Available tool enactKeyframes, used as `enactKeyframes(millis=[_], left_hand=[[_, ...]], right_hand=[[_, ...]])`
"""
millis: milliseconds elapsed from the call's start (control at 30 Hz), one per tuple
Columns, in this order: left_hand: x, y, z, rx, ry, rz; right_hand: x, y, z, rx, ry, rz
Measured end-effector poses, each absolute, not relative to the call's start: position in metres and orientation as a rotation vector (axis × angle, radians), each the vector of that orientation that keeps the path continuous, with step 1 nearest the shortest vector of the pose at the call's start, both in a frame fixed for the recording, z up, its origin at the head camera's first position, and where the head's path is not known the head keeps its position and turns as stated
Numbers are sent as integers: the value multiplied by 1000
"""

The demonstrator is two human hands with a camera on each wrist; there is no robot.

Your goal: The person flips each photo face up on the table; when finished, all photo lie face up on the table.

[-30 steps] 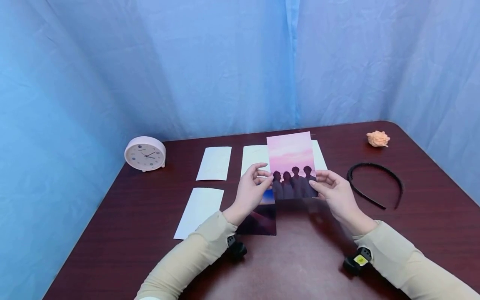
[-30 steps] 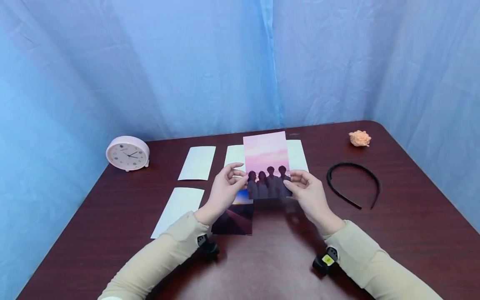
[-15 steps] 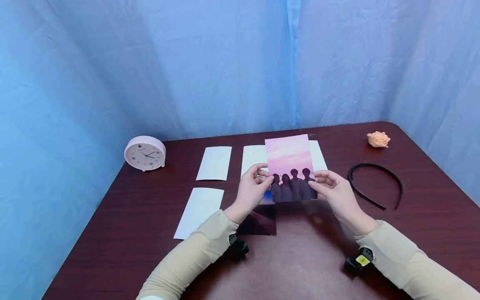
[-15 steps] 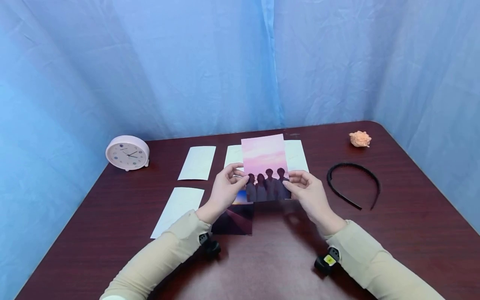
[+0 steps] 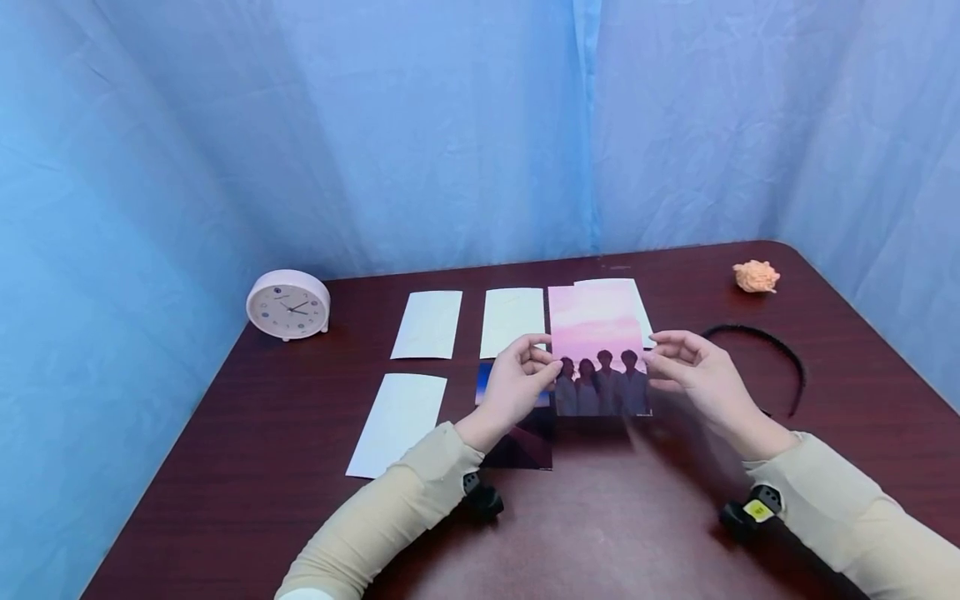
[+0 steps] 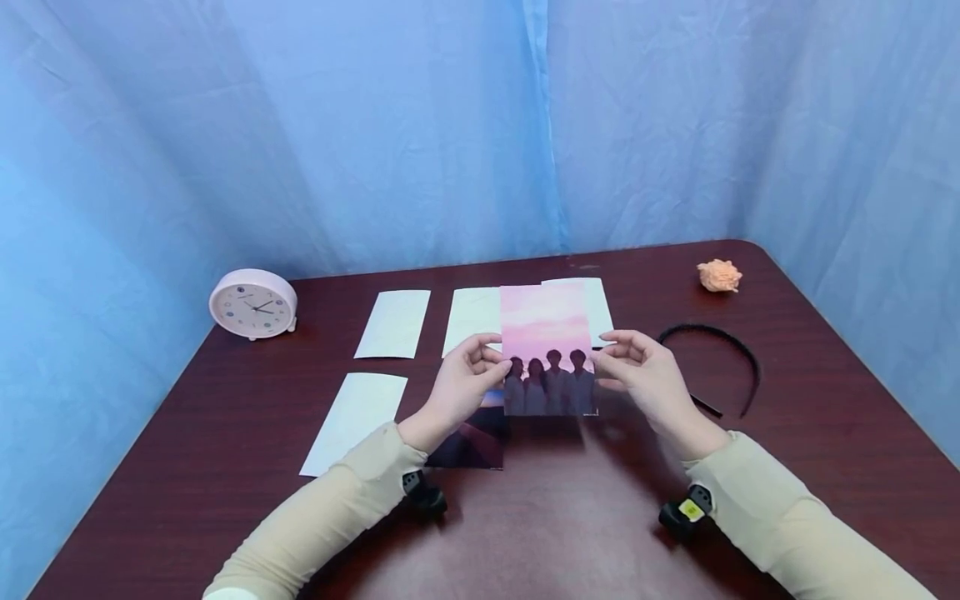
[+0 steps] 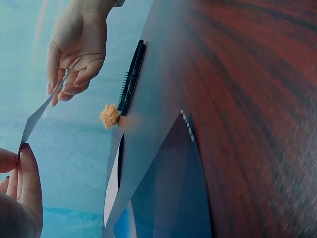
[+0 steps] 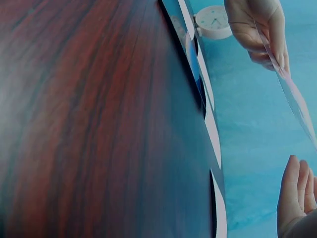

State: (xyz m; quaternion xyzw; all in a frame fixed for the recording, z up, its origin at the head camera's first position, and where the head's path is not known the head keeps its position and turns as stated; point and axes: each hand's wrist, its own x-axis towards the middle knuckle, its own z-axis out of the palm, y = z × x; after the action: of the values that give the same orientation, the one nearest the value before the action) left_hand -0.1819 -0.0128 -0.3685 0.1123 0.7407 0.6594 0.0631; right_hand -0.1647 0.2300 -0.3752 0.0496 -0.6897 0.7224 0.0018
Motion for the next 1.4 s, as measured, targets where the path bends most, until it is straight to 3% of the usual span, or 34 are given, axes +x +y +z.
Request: enactKeyframes(millis=[800,1400], left_hand=[[-188,1,-390,309,2141,1839],[-191,13,-390,410,2377,1101]], right_hand=[[-160,247,-381,100,-2568,2022],[-163,248,-391,-6,-2827,1977]])
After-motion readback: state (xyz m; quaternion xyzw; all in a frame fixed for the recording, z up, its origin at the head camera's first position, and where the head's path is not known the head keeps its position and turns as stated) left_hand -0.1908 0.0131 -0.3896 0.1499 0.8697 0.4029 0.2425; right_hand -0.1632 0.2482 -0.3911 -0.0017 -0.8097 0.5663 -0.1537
